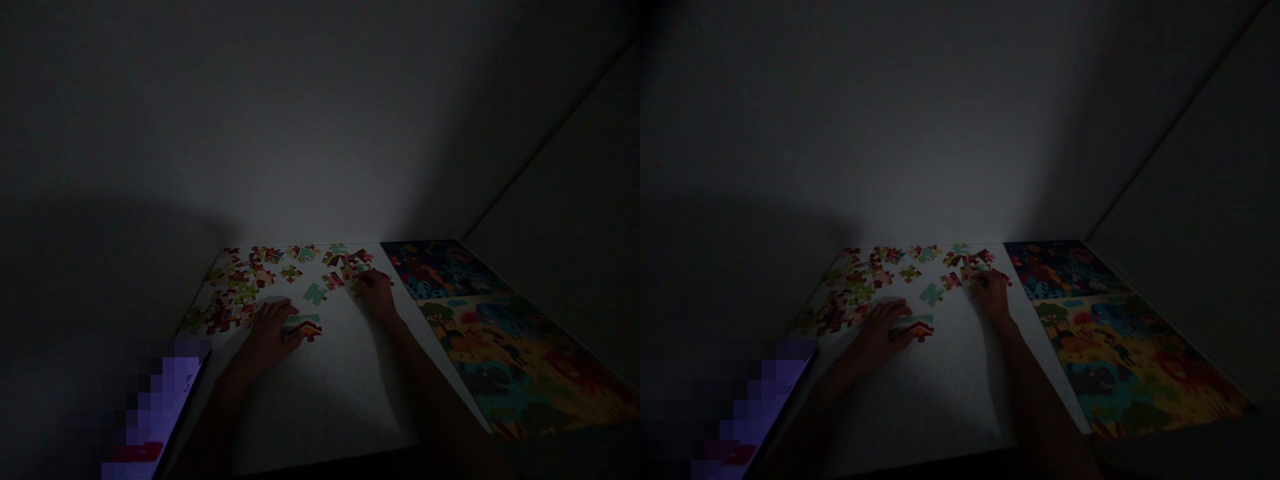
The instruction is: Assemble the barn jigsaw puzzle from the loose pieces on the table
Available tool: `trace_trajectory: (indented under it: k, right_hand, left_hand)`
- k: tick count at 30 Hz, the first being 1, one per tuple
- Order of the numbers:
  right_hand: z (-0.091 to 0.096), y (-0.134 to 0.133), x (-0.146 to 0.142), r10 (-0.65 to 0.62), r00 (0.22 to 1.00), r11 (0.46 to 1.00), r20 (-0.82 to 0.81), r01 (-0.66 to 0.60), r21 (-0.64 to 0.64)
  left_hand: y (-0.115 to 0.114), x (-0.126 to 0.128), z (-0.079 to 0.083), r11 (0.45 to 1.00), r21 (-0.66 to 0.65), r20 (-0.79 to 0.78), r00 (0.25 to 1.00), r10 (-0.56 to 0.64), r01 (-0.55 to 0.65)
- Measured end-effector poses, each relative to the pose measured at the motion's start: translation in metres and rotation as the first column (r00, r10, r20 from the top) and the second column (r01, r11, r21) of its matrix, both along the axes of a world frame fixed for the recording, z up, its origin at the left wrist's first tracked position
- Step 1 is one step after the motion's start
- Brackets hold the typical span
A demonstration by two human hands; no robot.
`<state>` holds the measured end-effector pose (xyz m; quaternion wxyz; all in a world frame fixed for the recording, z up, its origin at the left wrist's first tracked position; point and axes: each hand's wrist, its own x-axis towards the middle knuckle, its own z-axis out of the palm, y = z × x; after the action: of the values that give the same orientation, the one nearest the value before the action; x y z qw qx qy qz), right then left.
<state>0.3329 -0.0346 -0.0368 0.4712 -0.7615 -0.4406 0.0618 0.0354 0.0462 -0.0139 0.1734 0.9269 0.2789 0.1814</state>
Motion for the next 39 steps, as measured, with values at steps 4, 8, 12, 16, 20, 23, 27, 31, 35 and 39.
trace_trajectory:
  k: [4, 8, 12, 16, 20, 23, 27, 31, 35, 39]
  right_hand:
    - [-0.001, 0.001, 0.000, -0.007, 0.995, 0.998, 0.102, 0.014, -0.062]
    - [0.002, 0.001, -0.003, -0.010, 0.985, 0.994, 0.174, 0.028, -0.103]
    - [0.009, 0.000, -0.008, -0.030, 0.976, 0.991, 0.215, 0.057, -0.118]
    - [0.011, 0.001, -0.010, -0.068, 0.972, 0.979, 0.226, 0.108, -0.172]
    - [0.004, 0.004, -0.008, -0.143, 0.959, 0.938, 0.244, 0.210, -0.276]
    - [0.000, 0.005, -0.009, -0.140, 0.947, 0.917, 0.289, 0.234, -0.322]
    - [0.002, 0.005, -0.012, -0.115, 0.937, 0.897, 0.329, 0.240, -0.370]
    - [0.002, 0.005, -0.016, -0.088, 0.930, 0.894, 0.358, 0.232, -0.382]
    - [-0.004, 0.006, -0.018, -0.015, 0.941, 0.917, 0.339, 0.148, -0.371]
    - [-0.005, 0.006, -0.013, 0.049, 0.957, 0.958, 0.285, 0.035, -0.284]
  left_hand:
    - [0.001, 0.008, -0.002, 1.000, 0.027, -0.005, 1.000, -0.001, 0.001]
    - [0.008, 0.025, -0.004, 0.999, 0.036, -0.040, 0.999, 0.006, -0.004]
    - [0.019, 0.047, -0.004, 0.997, 0.061, -0.096, 0.994, 0.046, -0.040]
    - [0.032, 0.062, -0.003, 0.995, 0.070, -0.137, 0.987, 0.079, -0.070]
    - [0.044, 0.064, -0.008, 0.991, 0.052, -0.129, 0.983, 0.129, -0.123]
    - [0.051, 0.062, -0.017, 0.991, 0.080, -0.054, 0.992, 0.111, -0.106]
    - [0.056, 0.061, -0.026, 0.990, 0.085, 0.005, 0.994, 0.112, -0.112]
    - [0.058, 0.062, -0.028, 0.987, 0.084, 0.049, 0.990, 0.133, -0.137]
    - [0.059, 0.062, -0.027, 0.989, 0.067, 0.098, 0.987, 0.128, -0.134]
    - [0.058, 0.062, -0.025, 0.991, 0.041, 0.115, 0.986, 0.122, -0.127]
